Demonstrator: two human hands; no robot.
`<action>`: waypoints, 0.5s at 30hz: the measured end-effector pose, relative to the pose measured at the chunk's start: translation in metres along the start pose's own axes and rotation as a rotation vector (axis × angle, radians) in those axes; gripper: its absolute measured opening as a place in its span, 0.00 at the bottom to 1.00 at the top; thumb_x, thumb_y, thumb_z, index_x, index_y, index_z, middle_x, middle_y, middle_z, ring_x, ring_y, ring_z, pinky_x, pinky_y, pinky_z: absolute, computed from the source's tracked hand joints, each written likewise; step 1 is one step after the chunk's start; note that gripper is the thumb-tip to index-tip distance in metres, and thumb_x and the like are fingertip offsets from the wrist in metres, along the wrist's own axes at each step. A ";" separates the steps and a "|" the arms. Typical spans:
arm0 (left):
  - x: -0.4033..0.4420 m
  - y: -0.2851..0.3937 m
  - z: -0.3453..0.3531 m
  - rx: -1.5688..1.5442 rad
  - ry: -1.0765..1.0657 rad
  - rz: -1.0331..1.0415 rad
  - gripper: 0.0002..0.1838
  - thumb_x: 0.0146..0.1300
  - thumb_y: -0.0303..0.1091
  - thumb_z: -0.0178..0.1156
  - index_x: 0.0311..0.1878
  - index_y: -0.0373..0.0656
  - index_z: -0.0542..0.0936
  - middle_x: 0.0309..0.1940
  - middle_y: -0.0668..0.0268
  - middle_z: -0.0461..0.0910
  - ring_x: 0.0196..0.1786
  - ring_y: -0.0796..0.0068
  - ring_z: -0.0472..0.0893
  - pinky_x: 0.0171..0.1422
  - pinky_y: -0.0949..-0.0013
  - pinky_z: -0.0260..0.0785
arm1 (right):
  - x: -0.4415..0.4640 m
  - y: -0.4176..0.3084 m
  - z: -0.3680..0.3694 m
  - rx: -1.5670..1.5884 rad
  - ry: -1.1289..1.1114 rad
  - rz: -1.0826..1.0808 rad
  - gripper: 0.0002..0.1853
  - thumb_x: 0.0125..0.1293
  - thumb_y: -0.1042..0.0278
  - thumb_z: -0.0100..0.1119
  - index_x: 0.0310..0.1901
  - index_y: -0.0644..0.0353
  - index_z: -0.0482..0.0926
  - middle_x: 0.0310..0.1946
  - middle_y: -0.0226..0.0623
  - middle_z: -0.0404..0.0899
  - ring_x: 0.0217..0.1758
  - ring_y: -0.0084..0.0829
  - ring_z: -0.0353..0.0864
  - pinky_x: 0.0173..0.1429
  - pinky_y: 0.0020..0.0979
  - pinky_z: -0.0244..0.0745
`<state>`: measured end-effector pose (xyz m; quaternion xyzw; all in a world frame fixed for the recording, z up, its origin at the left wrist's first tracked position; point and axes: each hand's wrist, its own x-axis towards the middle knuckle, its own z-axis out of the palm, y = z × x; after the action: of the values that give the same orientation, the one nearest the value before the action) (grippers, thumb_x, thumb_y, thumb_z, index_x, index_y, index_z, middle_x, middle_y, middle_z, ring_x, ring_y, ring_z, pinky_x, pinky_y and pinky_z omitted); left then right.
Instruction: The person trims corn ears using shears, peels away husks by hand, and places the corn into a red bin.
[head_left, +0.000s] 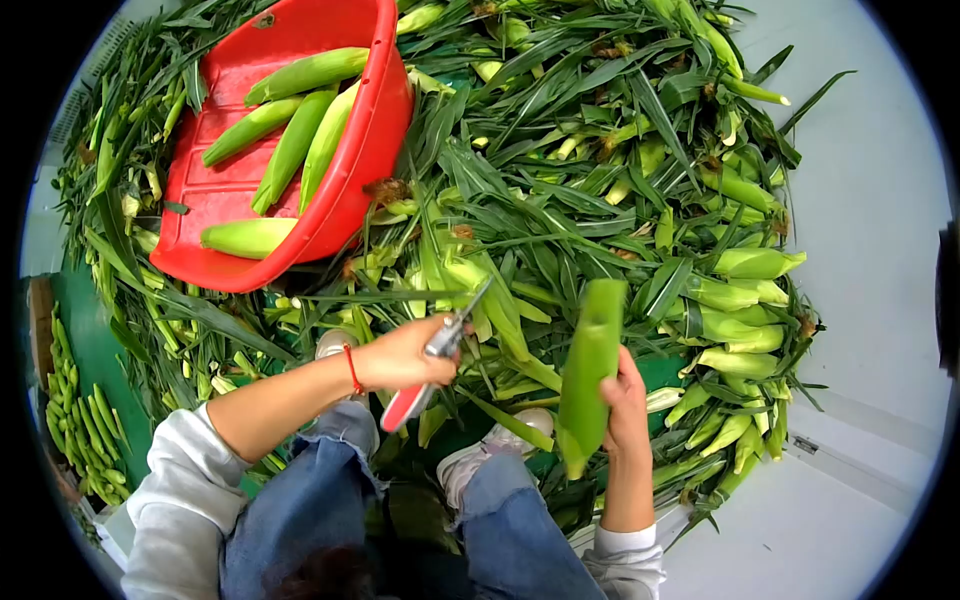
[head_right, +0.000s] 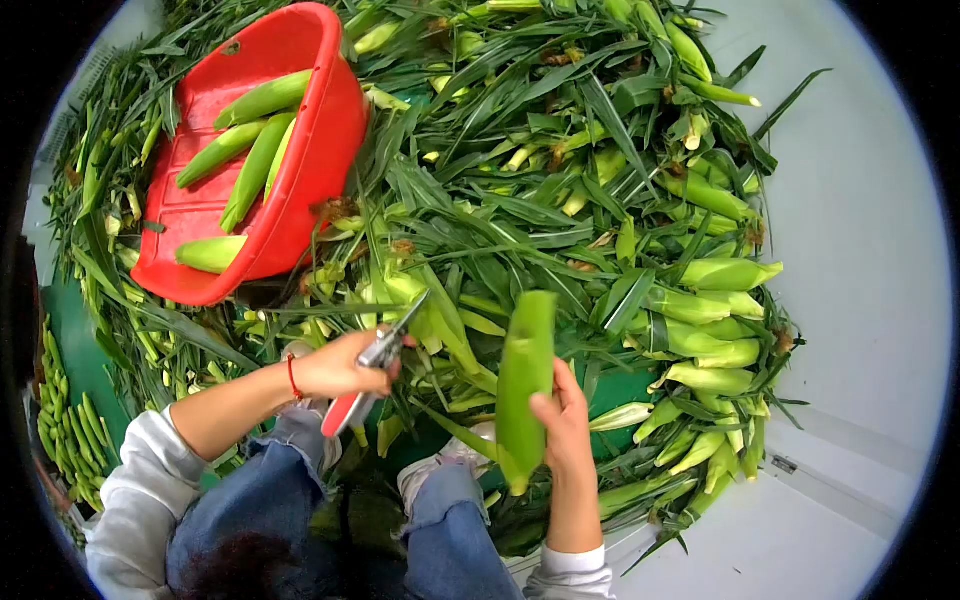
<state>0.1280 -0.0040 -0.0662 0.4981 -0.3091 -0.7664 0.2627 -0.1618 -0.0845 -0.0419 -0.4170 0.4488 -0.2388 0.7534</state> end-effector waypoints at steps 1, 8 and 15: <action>-0.002 -0.004 0.009 -0.015 -0.111 0.075 0.33 0.51 0.27 0.57 0.63 0.36 0.59 0.41 0.64 0.72 0.42 0.74 0.76 0.46 0.70 0.71 | -0.002 -0.001 0.008 0.234 -0.022 0.114 0.29 0.64 0.52 0.48 0.61 0.65 0.64 0.51 0.43 0.74 0.49 0.36 0.78 0.53 0.36 0.75; 0.022 0.034 0.043 0.214 0.142 0.317 0.37 0.53 0.26 0.57 0.68 0.40 0.56 0.40 0.65 0.71 0.40 0.79 0.72 0.44 0.74 0.68 | -0.004 0.024 0.040 0.360 -0.148 0.440 0.41 0.66 0.30 0.24 0.51 0.64 0.71 0.40 0.46 0.77 0.37 0.40 0.81 0.41 0.39 0.78; 0.028 0.079 -0.004 -0.254 0.454 0.301 0.25 0.60 0.34 0.62 0.59 0.43 0.66 0.30 0.73 0.72 0.31 0.83 0.71 0.35 0.76 0.65 | -0.007 0.027 0.036 0.419 -0.075 0.328 0.35 0.69 0.35 0.28 0.56 0.63 0.66 0.44 0.46 0.75 0.42 0.39 0.79 0.46 0.38 0.76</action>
<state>0.1291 -0.0778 -0.0262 0.5683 -0.2143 -0.6204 0.4961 -0.1339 -0.0504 -0.0521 -0.1825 0.4229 -0.1855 0.8680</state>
